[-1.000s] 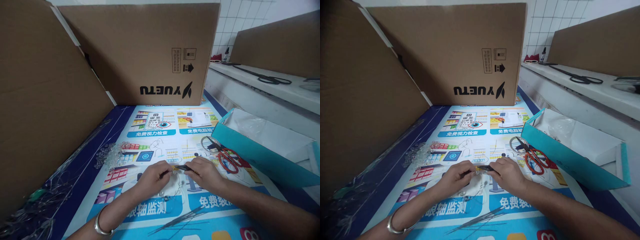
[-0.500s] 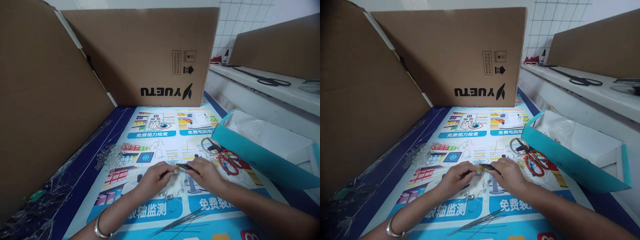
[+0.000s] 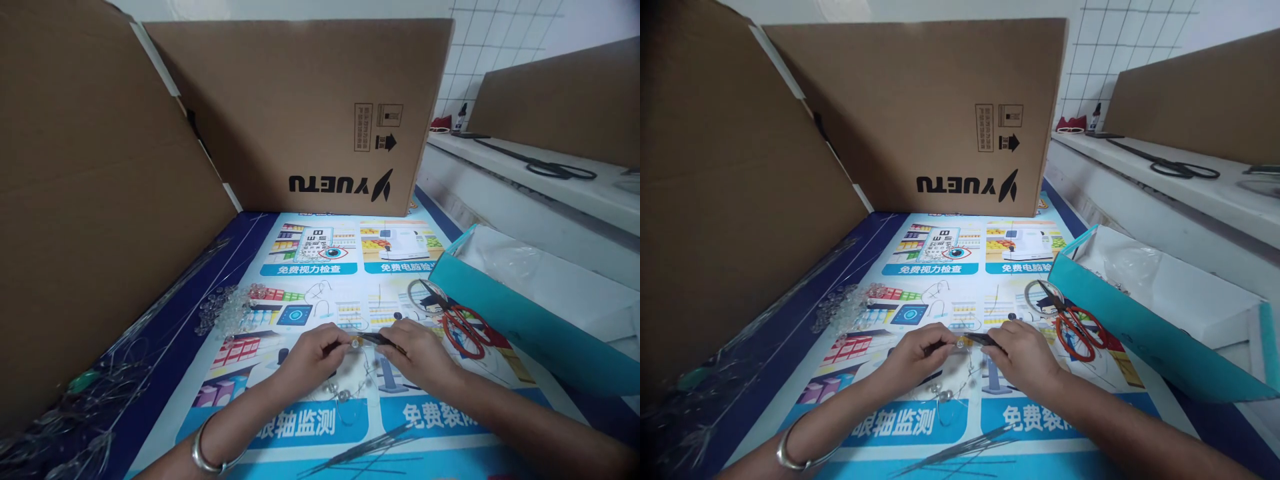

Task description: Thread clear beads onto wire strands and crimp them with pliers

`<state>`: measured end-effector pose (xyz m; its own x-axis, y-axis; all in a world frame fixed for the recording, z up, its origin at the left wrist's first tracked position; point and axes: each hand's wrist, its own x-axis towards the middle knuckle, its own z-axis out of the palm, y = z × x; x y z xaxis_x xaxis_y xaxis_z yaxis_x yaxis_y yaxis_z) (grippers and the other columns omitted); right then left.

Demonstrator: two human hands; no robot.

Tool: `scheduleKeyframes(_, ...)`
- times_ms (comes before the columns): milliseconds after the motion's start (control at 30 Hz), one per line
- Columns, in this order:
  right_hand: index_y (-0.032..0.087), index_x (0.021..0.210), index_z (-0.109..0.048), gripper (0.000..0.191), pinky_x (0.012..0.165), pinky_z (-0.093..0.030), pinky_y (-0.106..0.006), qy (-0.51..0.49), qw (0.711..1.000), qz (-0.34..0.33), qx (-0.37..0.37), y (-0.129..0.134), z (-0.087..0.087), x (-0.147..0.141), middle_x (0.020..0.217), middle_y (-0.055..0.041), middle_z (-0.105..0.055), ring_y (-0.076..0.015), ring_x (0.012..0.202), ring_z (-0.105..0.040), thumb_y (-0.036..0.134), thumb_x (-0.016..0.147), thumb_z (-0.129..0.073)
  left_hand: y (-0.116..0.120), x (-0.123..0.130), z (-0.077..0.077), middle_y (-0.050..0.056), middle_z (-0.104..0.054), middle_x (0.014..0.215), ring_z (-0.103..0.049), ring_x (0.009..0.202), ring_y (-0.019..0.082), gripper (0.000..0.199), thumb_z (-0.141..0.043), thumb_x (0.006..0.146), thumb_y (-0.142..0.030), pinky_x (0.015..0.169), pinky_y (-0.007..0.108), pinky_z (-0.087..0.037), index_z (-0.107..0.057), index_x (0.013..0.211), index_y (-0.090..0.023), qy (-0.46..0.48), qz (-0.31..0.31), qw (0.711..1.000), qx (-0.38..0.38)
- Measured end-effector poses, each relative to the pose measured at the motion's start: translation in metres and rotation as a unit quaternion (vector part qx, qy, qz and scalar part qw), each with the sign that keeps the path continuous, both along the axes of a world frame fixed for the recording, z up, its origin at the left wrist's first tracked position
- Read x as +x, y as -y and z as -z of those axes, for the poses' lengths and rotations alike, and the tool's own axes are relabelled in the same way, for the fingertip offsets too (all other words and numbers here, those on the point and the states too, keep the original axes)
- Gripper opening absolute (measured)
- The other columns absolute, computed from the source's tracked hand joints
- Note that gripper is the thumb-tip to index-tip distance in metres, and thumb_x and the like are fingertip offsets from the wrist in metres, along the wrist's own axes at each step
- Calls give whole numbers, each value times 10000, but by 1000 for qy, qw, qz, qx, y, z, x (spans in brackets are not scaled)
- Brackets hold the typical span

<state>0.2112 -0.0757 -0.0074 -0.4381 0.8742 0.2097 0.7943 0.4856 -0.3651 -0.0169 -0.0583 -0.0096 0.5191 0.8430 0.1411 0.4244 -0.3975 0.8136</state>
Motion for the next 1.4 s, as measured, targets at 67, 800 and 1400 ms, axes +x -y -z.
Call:
scheduleKeyframes(67, 200, 930, -602, 208, 717, -382, -282, 10, 1000, 2, 6, 0, -2, 1, 829, -44, -604, -181, 822, -518, 346, 854, -473, 0, 0, 1, 11, -576, 761, -533, 690, 120, 131, -471, 819, -163, 617, 220, -389, -600, 820, -179, 0, -5, 1000, -3)
scheduleKeyframes(800, 213, 938, -610, 220, 699, -399, -277, 32, 999, -8, -10, 0, -11, 4, 799, -41, -614, -179, 785, -538, 359, 858, -467, -1, -3, -5, 10, -567, 739, -515, 676, 118, 142, -467, 831, -183, 617, 221, -386, -606, 809, -168, 36, 1, 999, -34)
scheduleKeyframes(1400, 203, 921, -614, 234, 732, -397, -277, 30, 999, -25, 26, -1, -14, 2, 839, -56, -627, -177, 818, -540, 377, 856, -471, -2, -1, -2, 8, -561, 752, -518, 691, 123, 106, -470, 811, -151, 627, 224, -388, -573, 807, -178, -15, 22, 1000, 0)
